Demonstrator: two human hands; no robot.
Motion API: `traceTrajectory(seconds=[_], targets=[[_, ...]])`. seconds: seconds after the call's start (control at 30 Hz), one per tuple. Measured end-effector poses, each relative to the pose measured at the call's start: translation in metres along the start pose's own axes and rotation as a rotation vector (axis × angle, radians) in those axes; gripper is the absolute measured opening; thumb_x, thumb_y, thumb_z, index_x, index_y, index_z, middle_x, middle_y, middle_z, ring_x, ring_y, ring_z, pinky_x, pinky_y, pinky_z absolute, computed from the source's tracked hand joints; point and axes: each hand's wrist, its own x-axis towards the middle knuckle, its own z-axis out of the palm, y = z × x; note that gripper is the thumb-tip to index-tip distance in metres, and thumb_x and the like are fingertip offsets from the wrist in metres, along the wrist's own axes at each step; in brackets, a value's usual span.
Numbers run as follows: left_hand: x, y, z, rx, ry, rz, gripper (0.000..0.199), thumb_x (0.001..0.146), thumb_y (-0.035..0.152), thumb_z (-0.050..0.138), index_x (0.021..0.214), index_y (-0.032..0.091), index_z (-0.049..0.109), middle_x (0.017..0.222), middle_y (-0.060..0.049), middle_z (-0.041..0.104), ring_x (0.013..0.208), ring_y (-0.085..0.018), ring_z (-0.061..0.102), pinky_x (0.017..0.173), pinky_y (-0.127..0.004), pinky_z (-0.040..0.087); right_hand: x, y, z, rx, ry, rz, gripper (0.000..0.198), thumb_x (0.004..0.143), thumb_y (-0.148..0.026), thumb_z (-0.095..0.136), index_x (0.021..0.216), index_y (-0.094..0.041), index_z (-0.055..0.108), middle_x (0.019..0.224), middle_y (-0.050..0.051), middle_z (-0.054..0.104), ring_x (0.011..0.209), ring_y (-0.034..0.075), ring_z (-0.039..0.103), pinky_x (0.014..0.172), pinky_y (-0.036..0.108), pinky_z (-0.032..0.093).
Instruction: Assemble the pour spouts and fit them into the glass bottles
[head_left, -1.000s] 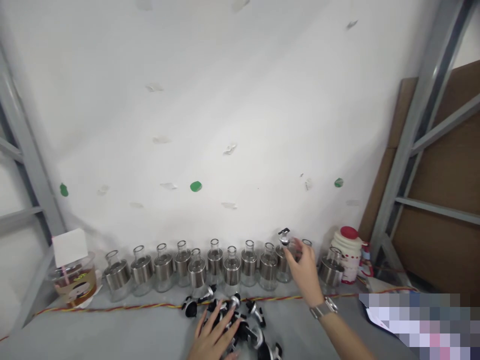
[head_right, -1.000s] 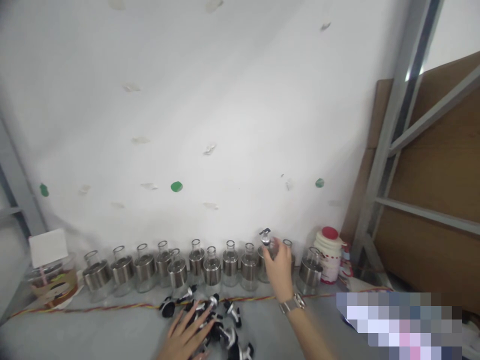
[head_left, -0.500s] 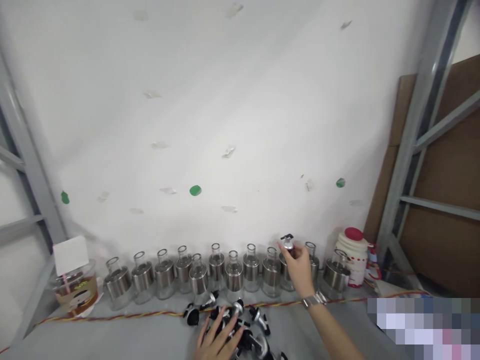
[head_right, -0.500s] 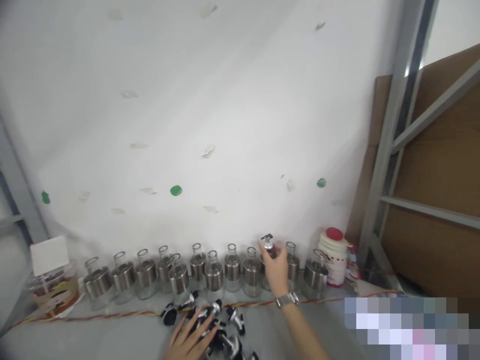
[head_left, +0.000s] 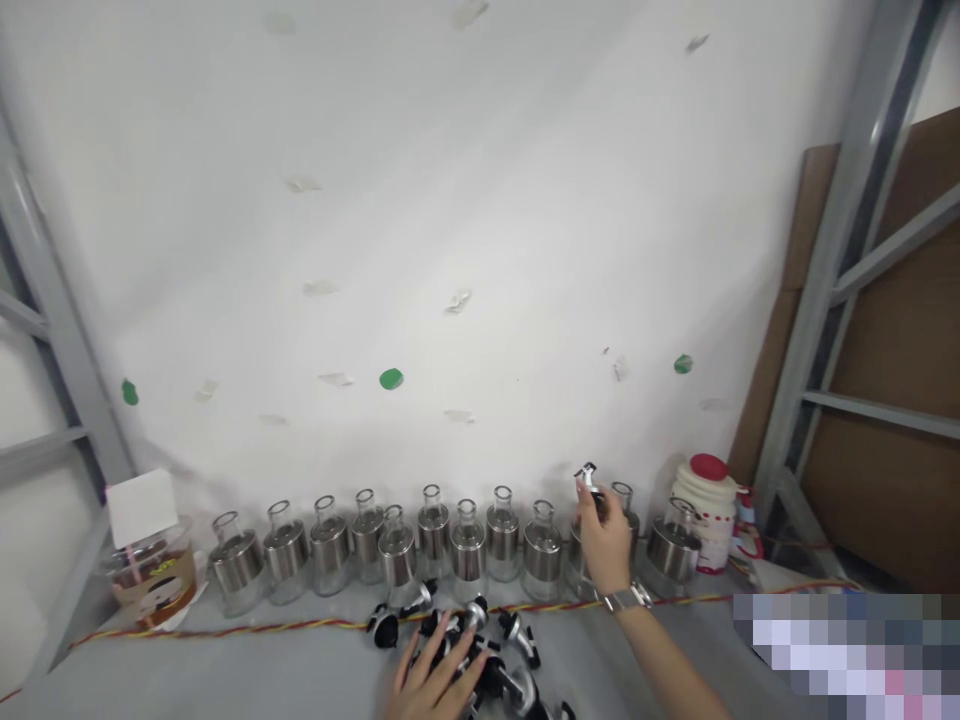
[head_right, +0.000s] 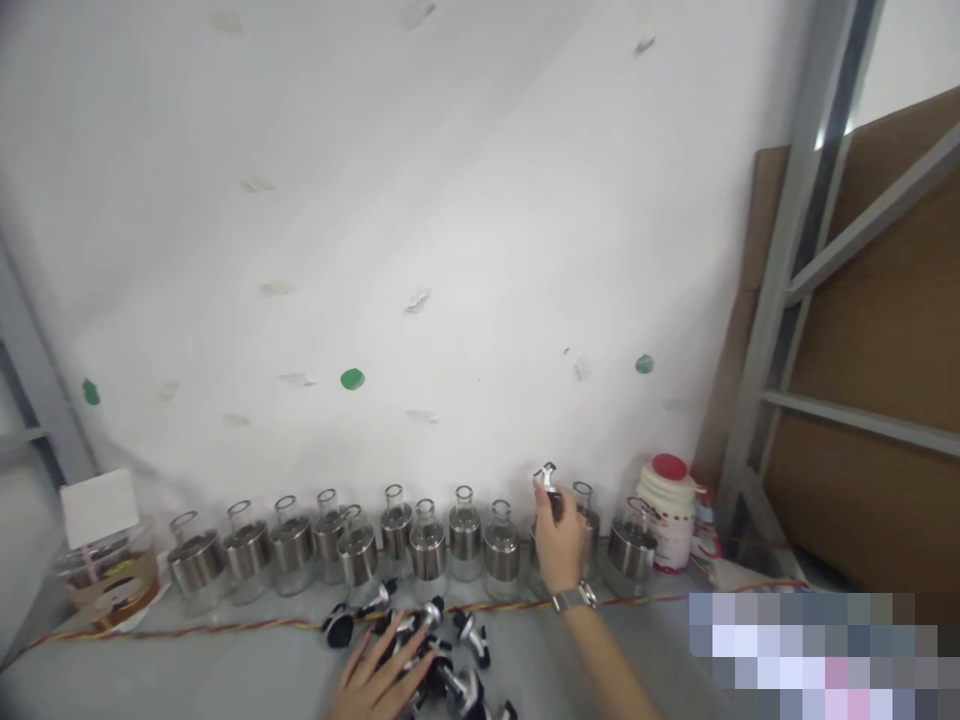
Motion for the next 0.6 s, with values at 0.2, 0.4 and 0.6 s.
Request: traceTrajectory(seconds=[0.2, 0.4, 0.6], targets=[[-0.009, 0.007, 0.010, -0.058, -0.051, -0.080, 0.045, 0.084, 0.056, 0.030, 0.125, 0.038, 0.040, 0.123, 0.013, 0.053, 0.112, -0.020, 0.045, 0.099, -0.033, 0.022, 0.007, -0.005, 0.003, 0.018, -0.032, -0.136, 0.045, 0.075, -0.051, 0.049, 0.100, -0.014, 0.054, 0.099, 0.011, 0.057, 0.094, 0.024, 0.051, 0.084, 0.038, 0.037], [-0.002, -0.001, -0.007, -0.047, -0.105, 0.040, 0.048, 0.087, 0.046, 0.035, 0.132, 0.030, 0.030, 0.130, 0.008, 0.045, 0.114, -0.022, 0.044, 0.091, -0.032, 0.033, -0.021, -0.047, -0.020, 0.036, -0.145, -0.142, 0.039, 0.081, -0.042, 0.048, 0.111, -0.017, 0.047, 0.098, 0.009, 0.058, 0.088, 0.022, 0.054, 0.081, 0.036, 0.041], [0.003, -0.007, -0.031, -0.274, -0.281, -0.156, 0.057, 0.088, 0.040, 0.037, 0.137, 0.024, 0.013, 0.138, 0.000, 0.035, 0.126, -0.020, 0.032, 0.097, -0.034, 0.033, -0.089, -0.040, -0.052, -0.255, -0.850, -0.123, 0.054, 0.080, -0.043, 0.049, 0.128, -0.020, 0.039, 0.120, 0.011, 0.053, 0.108, 0.024, 0.048, 0.093, 0.038, 0.037]])
